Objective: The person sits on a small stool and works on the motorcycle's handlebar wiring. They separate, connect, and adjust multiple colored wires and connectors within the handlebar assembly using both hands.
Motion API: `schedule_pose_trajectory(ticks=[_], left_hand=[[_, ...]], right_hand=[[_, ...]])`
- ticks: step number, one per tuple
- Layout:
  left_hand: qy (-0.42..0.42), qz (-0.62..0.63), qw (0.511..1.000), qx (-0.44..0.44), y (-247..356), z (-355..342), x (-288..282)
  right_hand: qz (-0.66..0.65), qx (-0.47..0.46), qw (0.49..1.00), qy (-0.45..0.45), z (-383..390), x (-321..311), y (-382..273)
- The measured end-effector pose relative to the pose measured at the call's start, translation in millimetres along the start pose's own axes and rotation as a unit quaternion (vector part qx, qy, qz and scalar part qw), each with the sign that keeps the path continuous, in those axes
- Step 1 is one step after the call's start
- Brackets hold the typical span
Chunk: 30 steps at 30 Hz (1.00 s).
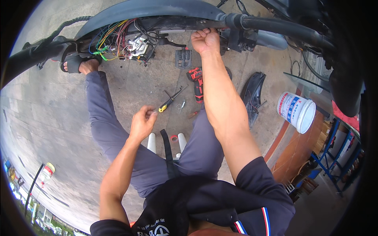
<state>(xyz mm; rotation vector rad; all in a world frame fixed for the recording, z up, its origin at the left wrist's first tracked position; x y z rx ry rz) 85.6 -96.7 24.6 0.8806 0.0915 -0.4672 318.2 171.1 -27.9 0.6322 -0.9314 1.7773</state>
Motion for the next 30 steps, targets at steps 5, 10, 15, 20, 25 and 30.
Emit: schedule_pose_trajectory(ticks=[5, 10, 15, 20, 25, 30], left_hand=[[0.022, 0.028, 0.996, -0.084, -62, 52, -4], [0.060, 0.065, 0.992, -0.086, -74, 63, -11], [0.096, 0.101, 0.987, -0.075, -72, 53, -20], [0.095, 0.122, 0.984, -0.088, -73, 53, -20], [0.075, 0.093, 0.989, -0.087, -70, 59, -11], [0.078, 0.099, 0.987, -0.097, -71, 68, -6]], right_hand=[[0.005, -0.036, 0.996, 0.085, -4, 4, 3], [-0.001, -0.054, 0.988, 0.146, -7, 10, -4], [0.031, -0.058, 0.990, 0.121, -4, 11, -4], [0.001, -0.062, 0.997, 0.048, 1, 3, -3], [0.093, -0.042, 0.988, 0.115, 2, 1, -11], [0.174, -0.072, 0.967, 0.172, 9, 10, -14]])
Point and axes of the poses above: each hand's wrist, its own z-axis away from the middle knuckle, its own x-axis out of the palm, y = z × x, the point moved 4 cm from there along -z, towards the middle knuckle, and after that the axes turned 6 degrees about -y, right-handed, at the moved point
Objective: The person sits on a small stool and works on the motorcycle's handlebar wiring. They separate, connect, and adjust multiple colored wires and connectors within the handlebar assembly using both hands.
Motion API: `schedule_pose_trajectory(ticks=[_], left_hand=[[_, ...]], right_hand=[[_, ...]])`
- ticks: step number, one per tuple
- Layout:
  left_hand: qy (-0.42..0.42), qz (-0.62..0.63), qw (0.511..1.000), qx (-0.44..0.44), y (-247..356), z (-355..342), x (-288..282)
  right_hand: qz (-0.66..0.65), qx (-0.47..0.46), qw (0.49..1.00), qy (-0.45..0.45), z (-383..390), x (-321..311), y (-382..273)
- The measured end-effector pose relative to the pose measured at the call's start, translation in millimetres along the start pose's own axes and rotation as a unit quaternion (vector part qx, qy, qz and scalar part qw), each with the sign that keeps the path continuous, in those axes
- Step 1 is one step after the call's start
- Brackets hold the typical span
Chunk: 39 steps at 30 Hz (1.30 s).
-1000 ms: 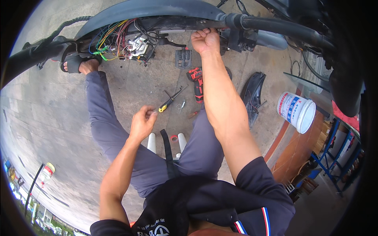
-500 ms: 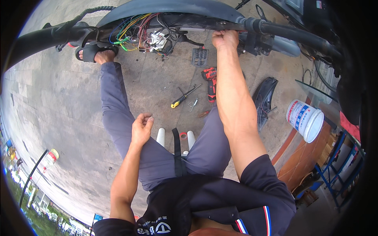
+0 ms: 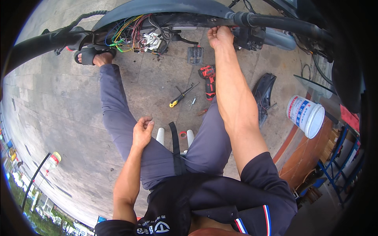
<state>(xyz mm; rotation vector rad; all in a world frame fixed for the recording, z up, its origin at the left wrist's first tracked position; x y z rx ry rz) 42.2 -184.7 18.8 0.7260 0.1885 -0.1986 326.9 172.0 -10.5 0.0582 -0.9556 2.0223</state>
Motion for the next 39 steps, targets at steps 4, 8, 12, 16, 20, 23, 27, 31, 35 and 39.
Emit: schedule_pose_trajectory(ticks=[4, 8, 12, 16, 20, 23, 27, 31, 35, 39], left_hand=[[0.006, 0.018, 1.000, -0.004, -6, 1, -2], [0.000, 0.037, 0.999, -0.006, -11, 0, -3], [-0.002, 0.026, 1.000, -0.007, -12, -1, -3], [0.000, 0.025, 1.000, -0.003, -12, -1, -3], [-0.006, 0.018, 1.000, -0.013, -4, -1, -1], [-0.011, 0.044, 0.999, -0.017, 28, -14, 6], [-0.012, 0.192, 0.970, 0.146, 127, -63, 29], [0.002, 0.338, 0.929, 0.152, 223, -124, 61], [0.073, 0.400, 0.911, 0.066, 264, -153, 71], [0.105, 0.409, 0.903, 0.074, 270, -156, 57]], right_hand=[[0.032, -0.018, 0.999, 0.012, 3, 3, -2], [-0.012, 0.015, 0.999, -0.045, -6, -4, -1], [-0.050, 0.078, 0.993, -0.068, -17, -17, 6], [-0.117, 0.083, 0.984, -0.107, -19, -17, 13], [-0.113, 0.067, 0.986, -0.100, -15, -13, 14], [-0.120, 0.047, 0.987, -0.094, -11, -7, 15], [-0.127, 0.029, 0.987, -0.095, -9, -1, 15], [-0.121, 0.039, 0.989, -0.076, -12, -2, 15], [-0.150, 0.044, 0.984, -0.083, -16, -5, 21], [-0.171, 0.040, 0.981, -0.080, -17, -7, 26]])
Point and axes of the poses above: each hand's wrist, its own z-axis away from the middle knuckle, its own x-axis out of the palm, y = z × x, the point moved 4 cm from there along -z, towards the middle knuckle, and after that the axes turned 6 degrees about -y, right-handed, at the moved point
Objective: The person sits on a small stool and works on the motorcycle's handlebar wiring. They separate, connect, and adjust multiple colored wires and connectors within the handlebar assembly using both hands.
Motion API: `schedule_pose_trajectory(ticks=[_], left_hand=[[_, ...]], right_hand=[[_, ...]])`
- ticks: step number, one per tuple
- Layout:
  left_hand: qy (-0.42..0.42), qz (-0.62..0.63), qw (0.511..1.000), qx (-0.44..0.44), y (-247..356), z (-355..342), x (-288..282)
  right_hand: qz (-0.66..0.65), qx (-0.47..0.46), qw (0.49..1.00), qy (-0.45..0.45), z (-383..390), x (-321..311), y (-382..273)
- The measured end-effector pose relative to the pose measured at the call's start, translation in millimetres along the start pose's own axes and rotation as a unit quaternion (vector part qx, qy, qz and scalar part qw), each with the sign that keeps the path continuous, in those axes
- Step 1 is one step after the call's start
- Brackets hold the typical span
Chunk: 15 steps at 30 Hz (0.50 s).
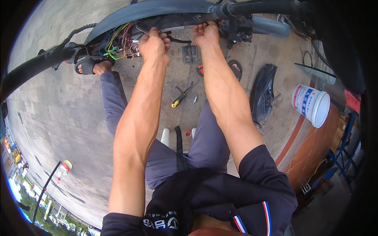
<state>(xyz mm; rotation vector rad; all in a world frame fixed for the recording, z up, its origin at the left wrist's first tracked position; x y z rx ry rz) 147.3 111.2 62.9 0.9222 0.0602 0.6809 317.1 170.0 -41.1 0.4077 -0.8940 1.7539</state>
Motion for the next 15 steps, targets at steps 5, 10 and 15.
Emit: schedule_pose_trajectory(ticks=[5, 10, 15], left_hand=[[-0.010, -0.005, 1.000, 0.013, 30, -5, -41], [-0.018, -0.001, 1.000, -0.010, 63, -20, -77], [-0.030, -0.027, 0.999, 0.001, 75, -26, -88]], right_hand=[[-0.003, 0.004, 1.000, 0.011, 1, 2, -1], [0.007, 0.010, 1.000, 0.023, -2, 2, -2], [0.017, 0.018, 1.000, 0.020, -7, -2, -1]])
Point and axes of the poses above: each hand's wrist, its own z-axis away from the middle knuckle, its own x-axis out of the palm, y = z × x, the point moved 4 cm from there along -z, towards the middle knuckle, and after that the axes turned 6 degrees about -y, right-handed, at the moved point
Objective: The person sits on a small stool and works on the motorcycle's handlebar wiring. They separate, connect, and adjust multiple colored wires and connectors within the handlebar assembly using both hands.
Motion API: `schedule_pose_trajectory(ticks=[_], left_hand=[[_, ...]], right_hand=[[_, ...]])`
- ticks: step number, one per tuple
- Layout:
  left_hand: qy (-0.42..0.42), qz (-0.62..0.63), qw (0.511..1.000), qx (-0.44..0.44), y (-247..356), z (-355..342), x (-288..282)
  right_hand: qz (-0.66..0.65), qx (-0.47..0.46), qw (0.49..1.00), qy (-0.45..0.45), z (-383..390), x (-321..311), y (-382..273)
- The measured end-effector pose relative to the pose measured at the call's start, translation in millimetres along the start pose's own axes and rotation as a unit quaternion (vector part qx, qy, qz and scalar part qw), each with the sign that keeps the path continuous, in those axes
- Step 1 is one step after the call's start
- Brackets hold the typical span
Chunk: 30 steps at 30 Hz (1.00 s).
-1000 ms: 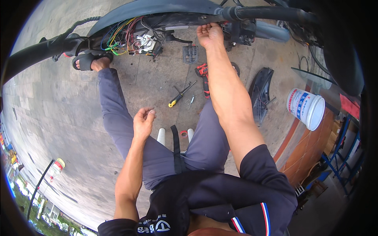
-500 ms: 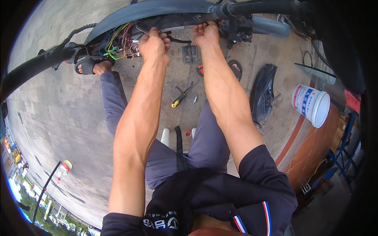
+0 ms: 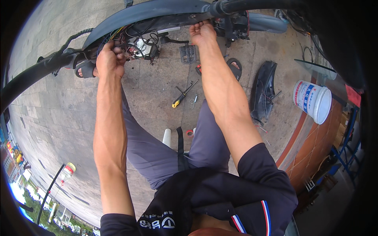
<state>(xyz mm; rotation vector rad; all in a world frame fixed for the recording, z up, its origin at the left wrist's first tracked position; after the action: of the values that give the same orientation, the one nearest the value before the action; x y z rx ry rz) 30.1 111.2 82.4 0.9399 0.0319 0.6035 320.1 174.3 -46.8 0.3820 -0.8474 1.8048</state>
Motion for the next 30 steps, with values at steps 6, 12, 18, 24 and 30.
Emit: schedule_pose_trajectory(ticks=[6, 12, 18, 24, 30], left_hand=[[0.001, -0.024, 1.000, -0.012, 2, 5, 4], [-0.011, -0.055, 0.998, 0.008, 4, 3, 17], [0.013, -0.070, 0.997, 0.016, 6, -3, 0], [-0.022, -0.103, 0.994, -0.009, 3, -8, -18], [-0.047, -0.128, 0.990, -0.019, -3, -6, -16]], right_hand=[[0.008, -0.010, 1.000, 0.014, 4, 0, 0], [0.008, -0.039, 0.998, 0.045, 11, 8, 1], [0.034, -0.052, 0.996, 0.057, 15, 11, -1], [0.034, -0.043, 0.998, 0.032, 10, 9, -1], [0.026, -0.030, 0.999, -0.018, 7, 0, -3]])
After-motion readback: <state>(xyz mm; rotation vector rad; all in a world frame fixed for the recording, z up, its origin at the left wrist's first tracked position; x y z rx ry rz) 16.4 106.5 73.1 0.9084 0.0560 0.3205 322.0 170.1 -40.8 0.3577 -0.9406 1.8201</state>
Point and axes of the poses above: each hand's wrist, its own z-axis away from the middle knuckle, its own x-axis out of the palm, y = z × x, the point moved 4 cm from there along -z, towards the middle knuckle, and after that the axes turned 6 degrees about -y, right-handed, at the moved point
